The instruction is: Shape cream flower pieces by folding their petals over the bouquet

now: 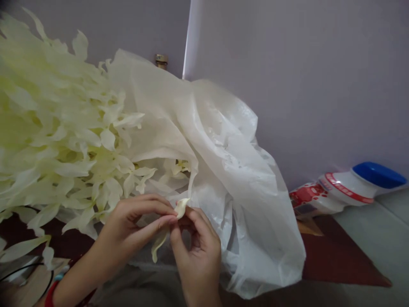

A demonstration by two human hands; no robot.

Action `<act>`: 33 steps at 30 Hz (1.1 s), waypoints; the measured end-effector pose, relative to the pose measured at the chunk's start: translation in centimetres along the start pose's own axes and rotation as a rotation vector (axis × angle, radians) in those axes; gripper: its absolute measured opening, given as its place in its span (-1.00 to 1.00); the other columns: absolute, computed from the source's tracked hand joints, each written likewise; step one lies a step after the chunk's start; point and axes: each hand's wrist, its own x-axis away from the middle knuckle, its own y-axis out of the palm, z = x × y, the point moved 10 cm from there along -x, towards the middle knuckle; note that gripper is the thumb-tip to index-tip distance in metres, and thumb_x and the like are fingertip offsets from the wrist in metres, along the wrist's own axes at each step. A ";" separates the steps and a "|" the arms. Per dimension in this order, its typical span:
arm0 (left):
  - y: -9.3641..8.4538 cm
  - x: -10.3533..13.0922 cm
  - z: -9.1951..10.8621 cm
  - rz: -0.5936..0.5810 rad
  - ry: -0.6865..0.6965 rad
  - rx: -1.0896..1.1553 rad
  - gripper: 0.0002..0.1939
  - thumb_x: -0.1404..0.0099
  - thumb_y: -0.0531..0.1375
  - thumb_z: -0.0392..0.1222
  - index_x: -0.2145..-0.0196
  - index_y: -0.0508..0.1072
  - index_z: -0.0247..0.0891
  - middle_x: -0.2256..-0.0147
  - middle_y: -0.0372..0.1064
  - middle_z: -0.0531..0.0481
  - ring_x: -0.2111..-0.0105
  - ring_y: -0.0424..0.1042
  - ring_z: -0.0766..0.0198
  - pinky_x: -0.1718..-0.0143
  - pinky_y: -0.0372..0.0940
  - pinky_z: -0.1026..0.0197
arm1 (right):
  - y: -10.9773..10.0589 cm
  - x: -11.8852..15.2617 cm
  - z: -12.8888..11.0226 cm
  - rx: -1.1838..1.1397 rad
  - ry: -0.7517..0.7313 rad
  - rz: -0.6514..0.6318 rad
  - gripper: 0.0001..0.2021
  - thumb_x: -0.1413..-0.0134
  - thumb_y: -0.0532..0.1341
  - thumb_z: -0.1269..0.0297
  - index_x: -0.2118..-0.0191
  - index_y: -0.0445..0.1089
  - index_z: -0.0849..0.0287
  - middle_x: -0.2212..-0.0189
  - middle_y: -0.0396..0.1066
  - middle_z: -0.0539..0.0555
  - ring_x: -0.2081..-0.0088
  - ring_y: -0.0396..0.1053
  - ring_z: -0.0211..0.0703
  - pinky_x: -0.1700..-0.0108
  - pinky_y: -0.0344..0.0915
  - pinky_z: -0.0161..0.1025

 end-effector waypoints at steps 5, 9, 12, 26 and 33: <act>0.3 0.2 0.0 -0.019 0.009 -0.031 -0.89 -0.36 0.27 -0.36 0.33 0.59 -0.28 0.35 0.58 0.04 0.33 0.54 0.39 0.24 0.38 0.41 | 0.1 0.3 0.7 -0.007 0.028 -0.022 -0.82 -0.22 0.32 0.38 0.14 0.62 -0.03 0.31 0.59 0.00 0.30 0.58 -0.23 0.22 0.54 -0.40; 0.5 0.4 0.9 -0.020 0.098 -0.111 -0.89 -0.36 0.23 -0.40 0.31 0.54 -0.31 0.37 0.54 0.04 0.33 0.51 0.40 0.24 0.35 0.42 | -0.3 0.4 0.6 0.015 0.018 0.015 -0.79 -0.21 0.31 0.40 0.15 0.63 -0.06 0.27 0.63 0.00 0.24 0.62 -0.22 0.18 0.55 -0.40; 0.7 0.7 1.4 -0.010 0.173 -0.161 -0.90 -0.34 0.21 -0.43 0.32 0.51 -0.35 0.36 0.52 -0.01 0.32 0.50 0.38 0.22 0.35 0.41 | -0.6 0.3 0.1 0.039 -0.001 0.066 -0.81 -0.12 0.33 0.42 0.21 0.64 0.00 0.31 0.65 0.01 0.31 0.64 -0.20 0.25 0.56 -0.40; 0.5 1.9 2.6 0.074 0.312 -0.241 -0.86 -0.28 0.20 -0.50 0.29 0.47 -0.32 0.28 0.51 -0.01 0.24 0.47 0.37 0.13 0.37 0.38 | -1.8 -0.2 1.0 0.019 0.211 0.275 -0.92 0.14 0.41 0.29 0.48 0.57 0.16 0.59 0.60 0.05 0.61 0.55 -0.15 0.57 0.47 -0.40; 0.3 2.1 3.4 0.101 0.376 -0.374 -0.85 -0.32 0.23 -0.47 0.26 0.46 -0.25 0.24 0.54 0.04 0.08 0.39 0.26 -0.16 0.29 0.19 | -1.7 0.3 1.6 -0.014 0.237 0.235 -0.88 0.05 0.42 0.23 0.38 0.57 0.16 0.51 0.64 0.04 0.55 0.58 -0.19 0.47 0.51 -0.41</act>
